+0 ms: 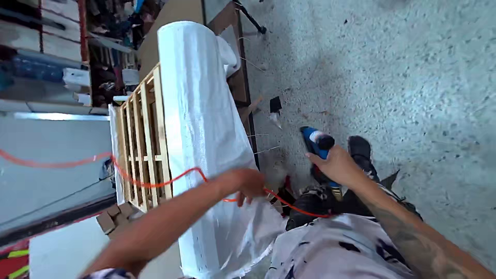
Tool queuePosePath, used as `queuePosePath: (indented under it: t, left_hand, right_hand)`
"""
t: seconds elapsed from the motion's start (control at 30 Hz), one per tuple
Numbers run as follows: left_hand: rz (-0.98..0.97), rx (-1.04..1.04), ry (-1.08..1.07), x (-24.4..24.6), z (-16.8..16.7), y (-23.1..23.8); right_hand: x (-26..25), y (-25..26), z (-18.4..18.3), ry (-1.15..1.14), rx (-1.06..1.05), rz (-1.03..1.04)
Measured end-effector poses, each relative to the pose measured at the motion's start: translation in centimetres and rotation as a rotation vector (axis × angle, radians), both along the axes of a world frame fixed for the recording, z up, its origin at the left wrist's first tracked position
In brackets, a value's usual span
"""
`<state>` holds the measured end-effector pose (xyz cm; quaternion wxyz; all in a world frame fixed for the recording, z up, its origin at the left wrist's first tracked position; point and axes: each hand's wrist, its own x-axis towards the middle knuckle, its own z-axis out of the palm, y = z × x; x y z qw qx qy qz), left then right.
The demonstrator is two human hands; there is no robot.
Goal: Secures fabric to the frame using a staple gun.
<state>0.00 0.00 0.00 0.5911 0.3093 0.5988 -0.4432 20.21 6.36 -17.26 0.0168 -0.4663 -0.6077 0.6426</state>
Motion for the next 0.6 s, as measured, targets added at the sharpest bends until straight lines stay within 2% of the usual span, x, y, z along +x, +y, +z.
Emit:
queuePosePath:
  t: [0.07, 0.17, 0.2, 0.27, 0.37, 0.43, 0.47, 0.53, 0.6]
  left_hand:
    - [-0.287, 0.107, -0.044, -2.2, -2.6, 3.4]
    - [-0.865, 0.208, -0.173, -7.6, -13.3, 3.9]
    - [-0.971, 0.185, -0.185, -9.9, -16.9, 2.7]
    - [-0.98, 0.05, -0.14, -11.3, -20.6, 0.9]
    - [-0.873, -0.173, -0.065, -9.3, -21.5, -1.9]
    - [-0.973, -0.202, -0.253, -9.3, -20.8, -3.4]
    - [-1.044, -0.159, -0.408, -9.8, -20.3, -4.2]
    - [-1.082, 0.13, -0.712, -11.3, -18.7, -4.8]
    - [-1.05, 0.324, -0.815, -12.2, -17.9, -5.3]
  right_hand:
    - [-0.4, -0.4, -2.5, -0.239, 0.052, 0.118]
    - [0.1, -5.1, -3.9, -0.41, 0.184, 0.328]
    - [0.7, -6.7, -4.1, -0.427, 0.209, 0.398]
    - [3.1, -10.1, -4.6, -0.371, 0.163, 0.402]
    - [5.6, -15.3, -3.7, -0.202, 0.067, 0.315]
    - [5.8, -17.9, -2.5, -0.003, 0.118, 0.27]
    - [5.5, -18.7, -1.5, 0.097, 0.131, 0.269]
    - [4.0, -19.4, 0.5, 0.235, 0.078, 0.284]
    - [1.5, -20.2, 1.9, 0.283, 0.121, 0.26]
